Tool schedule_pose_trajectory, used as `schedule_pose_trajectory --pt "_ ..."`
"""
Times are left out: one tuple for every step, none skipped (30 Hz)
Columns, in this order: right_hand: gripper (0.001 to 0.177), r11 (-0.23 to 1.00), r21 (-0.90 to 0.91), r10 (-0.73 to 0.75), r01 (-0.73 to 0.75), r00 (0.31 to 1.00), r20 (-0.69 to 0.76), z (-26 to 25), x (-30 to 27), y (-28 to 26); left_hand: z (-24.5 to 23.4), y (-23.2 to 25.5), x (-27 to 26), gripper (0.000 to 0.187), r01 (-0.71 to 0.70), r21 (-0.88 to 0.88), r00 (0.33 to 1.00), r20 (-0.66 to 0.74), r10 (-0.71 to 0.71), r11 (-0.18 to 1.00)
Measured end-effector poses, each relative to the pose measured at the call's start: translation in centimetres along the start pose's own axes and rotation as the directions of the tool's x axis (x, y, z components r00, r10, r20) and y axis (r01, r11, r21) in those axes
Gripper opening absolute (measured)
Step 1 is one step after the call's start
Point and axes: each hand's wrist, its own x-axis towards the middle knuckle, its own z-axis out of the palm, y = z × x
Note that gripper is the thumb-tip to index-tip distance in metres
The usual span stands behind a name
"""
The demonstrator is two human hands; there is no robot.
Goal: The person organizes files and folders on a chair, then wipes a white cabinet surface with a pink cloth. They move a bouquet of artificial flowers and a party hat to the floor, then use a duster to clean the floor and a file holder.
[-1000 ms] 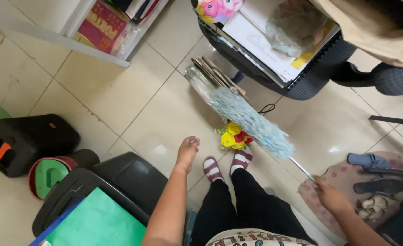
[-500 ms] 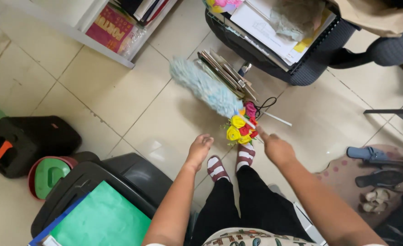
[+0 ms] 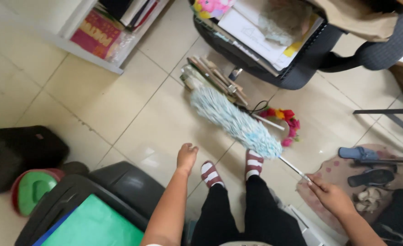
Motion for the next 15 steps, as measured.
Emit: schedule_pose_trajectory --pt "0.039 0.993 0.109 -0.041 0.045 0.998 -0.046 -0.8 0.6 0.7 1.2 1.3 0.8 0.049 -0.044 0.132 0.998 -0.027 0.048 0.990" --pt "0.037 0.972 0.217 -0.070 0.088 0.993 -0.090 -1.3 0.8 1.5 2.3 2.2 1.4 0.050 -0.076 0.267 0.995 -0.046 0.092 0.961" --pt "0.037 0.973 0.217 -0.060 0.078 0.995 -0.085 -1.8 1.1 2.3 3.6 4.8 1.4 0.050 -0.072 0.269 0.996 -0.038 0.085 0.960" --pt "0.037 0.939 0.328 -0.069 0.107 0.990 -0.126 -1.6 0.3 3.4 4.8 6.8 0.9 0.050 -0.080 0.371 0.995 -0.028 0.097 0.925" --pt "0.036 0.891 0.432 -0.070 0.138 0.983 -0.171 -1.5 -0.5 4.4 6.1 8.8 0.5 0.050 -0.090 0.468 0.994 -0.015 0.110 0.879" --pt "0.036 0.891 0.440 -0.044 0.112 0.986 -0.161 -1.2 -1.7 5.5 7.8 8.9 0.3 0.050 -0.086 0.480 0.995 0.004 0.095 0.873" --pt "0.036 0.919 0.395 0.080 -0.018 0.987 -0.141 -1.0 -3.0 6.4 9.5 9.0 0.1 0.052 -0.071 0.495 0.997 0.036 0.061 0.866" --pt "0.038 0.930 0.343 0.187 -0.133 0.974 -0.131 -1.1 -3.1 7.0 10.8 9.7 0.3 0.053 -0.060 0.506 0.998 0.054 0.038 0.861" --pt "0.038 0.927 0.348 0.195 -0.141 0.973 -0.126 -1.5 -3.8 7.5 11.7 10.8 -0.4 0.053 -0.059 0.512 0.998 0.059 0.033 0.857" --pt "0.038 0.910 0.305 0.313 -0.281 0.948 -0.061 -1.8 -4.3 7.9 12.4 11.9 -0.9 0.056 -0.033 0.505 0.998 0.063 0.001 0.863" --pt "0.038 0.874 0.254 0.429 -0.414 0.903 -0.002 -2.1 -4.8 8.2 13.1 13.0 -1.6 0.060 -0.007 0.498 0.997 0.067 -0.031 0.867" --pt "0.038 0.869 0.258 0.436 -0.421 0.900 0.002 -1.9 -4.7 9.0 13.8 12.4 -0.9 0.060 -0.008 0.504 0.997 0.073 -0.033 0.864" --pt "0.038 0.883 0.218 0.435 -0.416 0.899 -0.044 -1.6 -4.6 9.7 14.4 11.8 -0.2 0.065 -0.004 0.487 0.999 0.043 -0.019 0.873" --pt "0.039 0.894 0.175 0.432 -0.413 0.898 -0.088 -1.3 -4.6 10.4 14.9 11.1 0.4 0.070 0.001 0.469 1.000 0.012 -0.008 0.883" --pt "0.039 0.890 0.178 0.439 -0.421 0.894 -0.083 -1.4 -3.8 10.4 15.1 10.3 1.4 0.070 0.002 0.476 1.000 0.017 -0.012 0.879"
